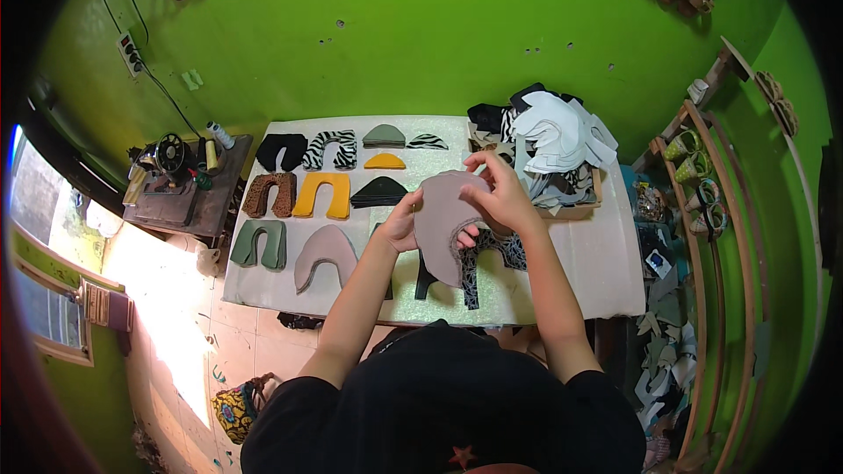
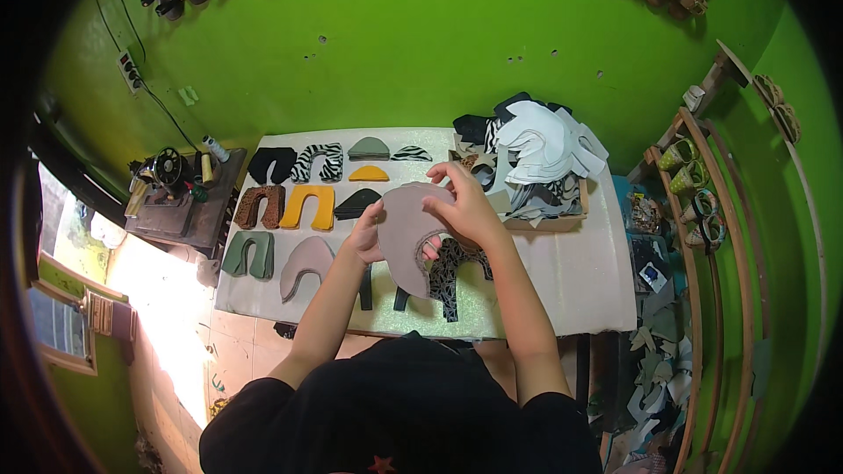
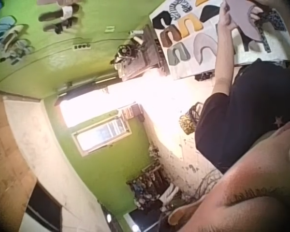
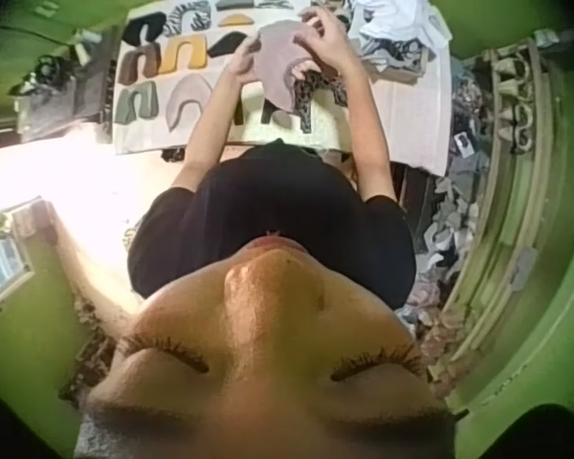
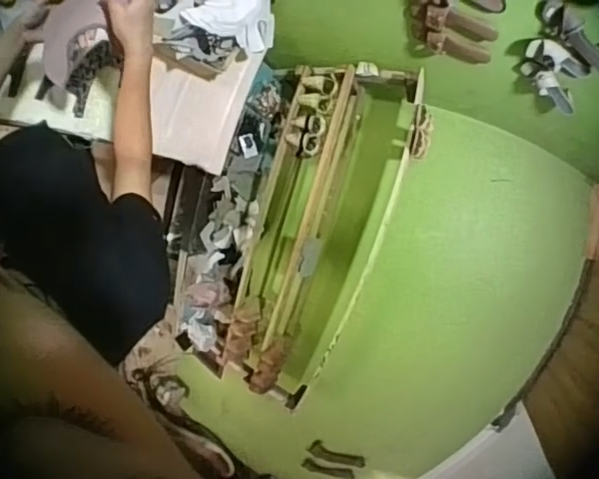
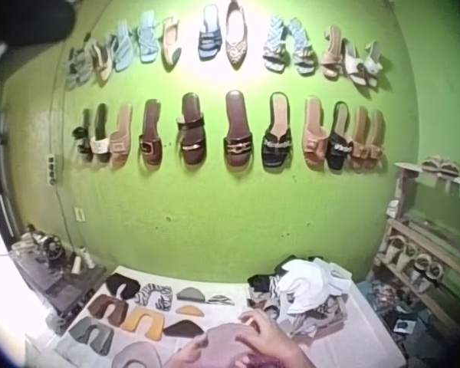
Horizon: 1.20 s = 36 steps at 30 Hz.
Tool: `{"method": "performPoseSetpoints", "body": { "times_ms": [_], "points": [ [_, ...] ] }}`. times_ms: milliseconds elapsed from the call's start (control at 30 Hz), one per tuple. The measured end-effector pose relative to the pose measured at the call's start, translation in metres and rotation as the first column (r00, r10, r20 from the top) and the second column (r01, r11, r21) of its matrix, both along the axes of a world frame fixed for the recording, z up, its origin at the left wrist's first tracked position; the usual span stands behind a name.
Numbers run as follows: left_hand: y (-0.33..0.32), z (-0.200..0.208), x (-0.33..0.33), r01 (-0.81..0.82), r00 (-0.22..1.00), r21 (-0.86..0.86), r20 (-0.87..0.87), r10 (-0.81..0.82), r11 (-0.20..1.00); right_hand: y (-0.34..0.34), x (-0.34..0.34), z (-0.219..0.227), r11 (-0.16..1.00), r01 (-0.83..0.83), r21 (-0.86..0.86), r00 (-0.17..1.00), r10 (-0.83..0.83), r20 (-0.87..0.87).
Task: Sorting and organizing various cut leather shoe components on a work table.
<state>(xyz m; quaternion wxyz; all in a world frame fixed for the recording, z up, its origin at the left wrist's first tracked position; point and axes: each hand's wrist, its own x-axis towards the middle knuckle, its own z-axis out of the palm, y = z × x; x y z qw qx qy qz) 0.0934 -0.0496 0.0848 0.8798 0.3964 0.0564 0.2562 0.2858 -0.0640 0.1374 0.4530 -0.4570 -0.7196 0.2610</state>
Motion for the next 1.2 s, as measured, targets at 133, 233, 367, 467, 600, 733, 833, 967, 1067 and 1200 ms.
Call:
{"method": "performPoseSetpoints", "body": {
  "times_ms": [133,233,367,467,600,733,833,967,1067,1200],
  "points": [
    [0.0,-0.002,-0.006,0.082,0.982,-0.048,0.175,-0.072,0.995,0.001,0.003,-0.013,0.967,0.098,0.234,0.992,-0.113,0.053],
    [-0.005,0.002,-0.017,-0.035,0.999,-0.005,0.038,0.035,0.999,-0.007,0.001,-0.017,0.998,0.05,-0.037,0.999,-0.051,-0.017],
    [-0.002,-0.011,-0.02,0.089,0.986,-0.119,0.151,-0.071,0.989,-0.013,-0.008,-0.023,0.974,0.161,0.158,0.987,-0.155,-0.049],
    [-0.007,-0.005,-0.023,0.086,0.988,-0.171,0.141,-0.062,0.981,-0.015,-0.011,-0.028,0.959,0.164,0.229,0.986,-0.165,-0.017],
    [-0.013,0.003,-0.025,0.19,0.952,-0.546,0.306,-0.016,0.816,-0.019,-0.018,-0.028,0.947,0.192,0.258,0.98,-0.201,0.009],
    [-0.015,0.004,-0.03,0.301,0.912,-0.611,0.409,-0.033,0.732,-0.024,-0.027,-0.025,0.95,0.164,0.264,0.981,-0.186,0.06],
    [-0.012,-0.009,-0.035,-0.208,0.974,-0.236,-0.136,0.179,0.949,-0.024,-0.032,-0.03,0.966,0.121,0.23,0.992,-0.127,0.008],
    [-0.005,-0.031,-0.041,-0.081,0.997,-0.288,-0.031,0.075,0.954,-0.029,-0.034,-0.029,0.984,0.109,0.142,0.993,-0.113,0.022],
    [-0.004,-0.037,-0.041,-0.163,0.978,-0.239,-0.171,0.123,0.957,-0.031,-0.036,-0.025,0.991,0.066,0.12,0.997,-0.07,0.027],
    [-0.005,-0.033,-0.038,-0.092,0.991,-0.29,-0.117,0.06,0.953,-0.032,-0.036,-0.02,0.998,0.055,-0.034,0.998,-0.055,0.011]
  ]
}}
